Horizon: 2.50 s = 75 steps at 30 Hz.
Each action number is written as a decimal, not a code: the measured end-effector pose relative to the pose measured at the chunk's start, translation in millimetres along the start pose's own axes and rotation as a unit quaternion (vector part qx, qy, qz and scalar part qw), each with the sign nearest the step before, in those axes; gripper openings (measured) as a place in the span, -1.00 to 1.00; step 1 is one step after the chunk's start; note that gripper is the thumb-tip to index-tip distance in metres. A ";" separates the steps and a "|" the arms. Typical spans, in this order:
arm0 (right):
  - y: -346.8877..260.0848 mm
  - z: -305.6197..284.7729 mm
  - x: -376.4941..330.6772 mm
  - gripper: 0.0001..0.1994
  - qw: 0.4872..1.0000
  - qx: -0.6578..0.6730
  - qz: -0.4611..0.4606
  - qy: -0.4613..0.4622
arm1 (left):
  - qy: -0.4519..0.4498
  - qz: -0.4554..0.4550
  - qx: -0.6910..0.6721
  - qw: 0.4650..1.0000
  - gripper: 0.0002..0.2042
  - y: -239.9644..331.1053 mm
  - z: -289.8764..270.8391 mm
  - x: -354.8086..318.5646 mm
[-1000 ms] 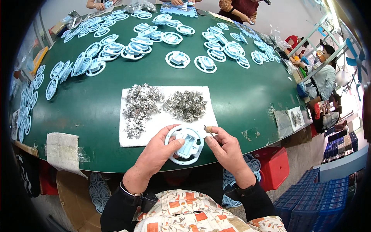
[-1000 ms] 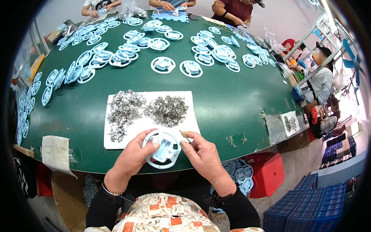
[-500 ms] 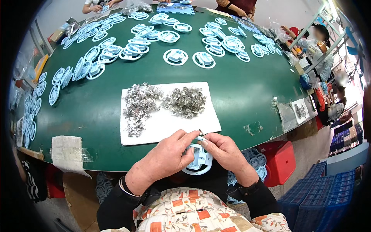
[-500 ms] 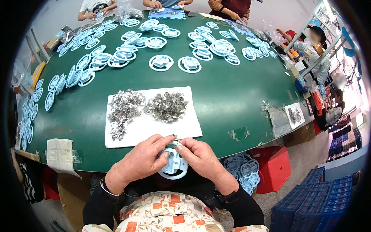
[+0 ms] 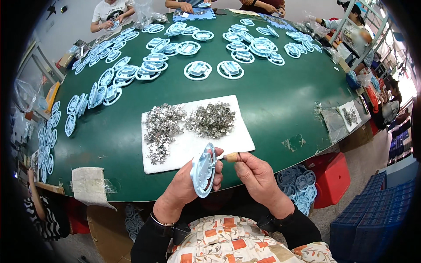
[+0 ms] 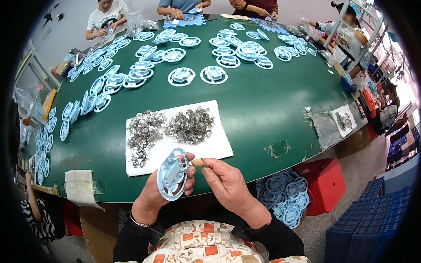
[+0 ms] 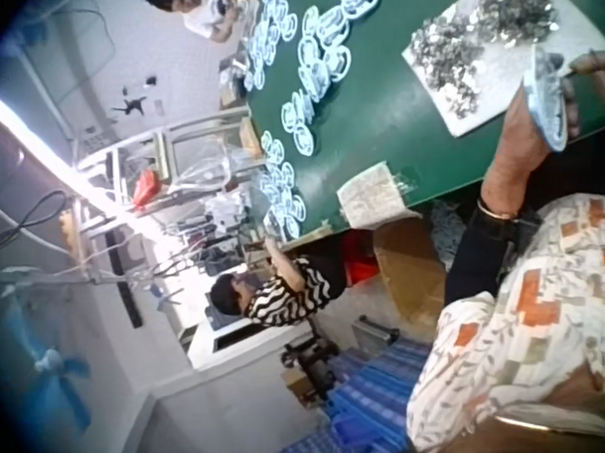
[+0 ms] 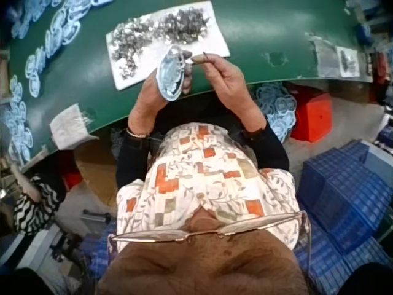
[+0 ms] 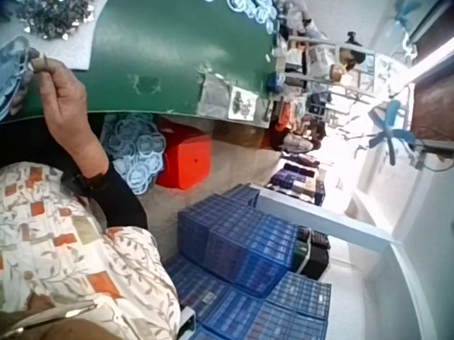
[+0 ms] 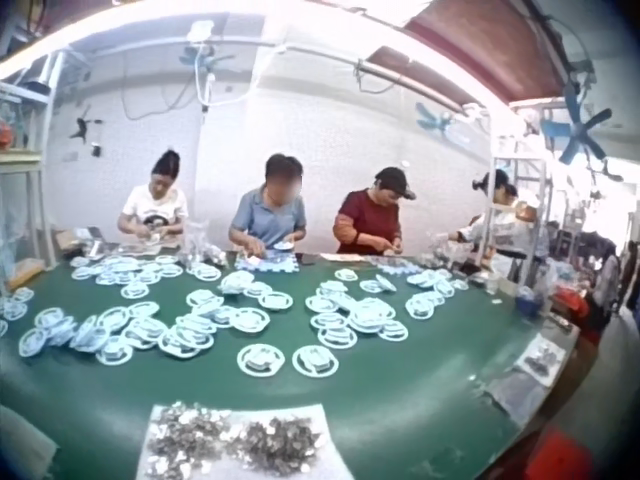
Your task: The person assembles light blue face masks by inserting small metal nose clips into the top edge of the mask frames. They work at a green table in a workshop, picking up masks and clips one by one and using a small tool to secure the components. The person also moves a large pile of masks and handles cardboard boxes containing the finished items.
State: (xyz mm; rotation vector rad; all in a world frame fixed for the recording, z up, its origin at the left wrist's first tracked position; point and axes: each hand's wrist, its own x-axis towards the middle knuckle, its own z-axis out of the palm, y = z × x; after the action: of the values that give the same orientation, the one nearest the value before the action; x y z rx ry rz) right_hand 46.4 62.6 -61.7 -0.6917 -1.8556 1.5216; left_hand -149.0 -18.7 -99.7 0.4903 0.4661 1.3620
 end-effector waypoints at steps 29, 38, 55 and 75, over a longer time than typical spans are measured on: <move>3.8 -19.8 -24.8 -0.73 0.998 0.040 0.053 -0.018 | 0.130 0.047 0.346 0.928 -0.50 -15.6 21.3 -16.4; -16.5 -3.4 27.4 -0.71 0.983 -0.165 0.058 -0.056 | 0.154 0.064 0.397 0.903 -0.78 19.8 3.1 -30.4; 1.7 90.6 137.2 -0.84 0.865 -0.404 -0.159 -0.252 | 0.168 0.159 0.467 0.853 -0.83 18.7 -23.6 -46.2; -10.0 46.8 84.9 -0.87 0.925 -0.247 -0.278 -0.077 | 0.303 0.077 0.283 0.907 -0.58 13.5 -25.7 -36.1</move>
State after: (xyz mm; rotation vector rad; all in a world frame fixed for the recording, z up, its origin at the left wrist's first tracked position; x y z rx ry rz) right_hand -45.0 92.8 -46.0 -0.2110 -2.3293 0.7636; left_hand -180.2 -50.9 -111.6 0.5747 1.3859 1.5178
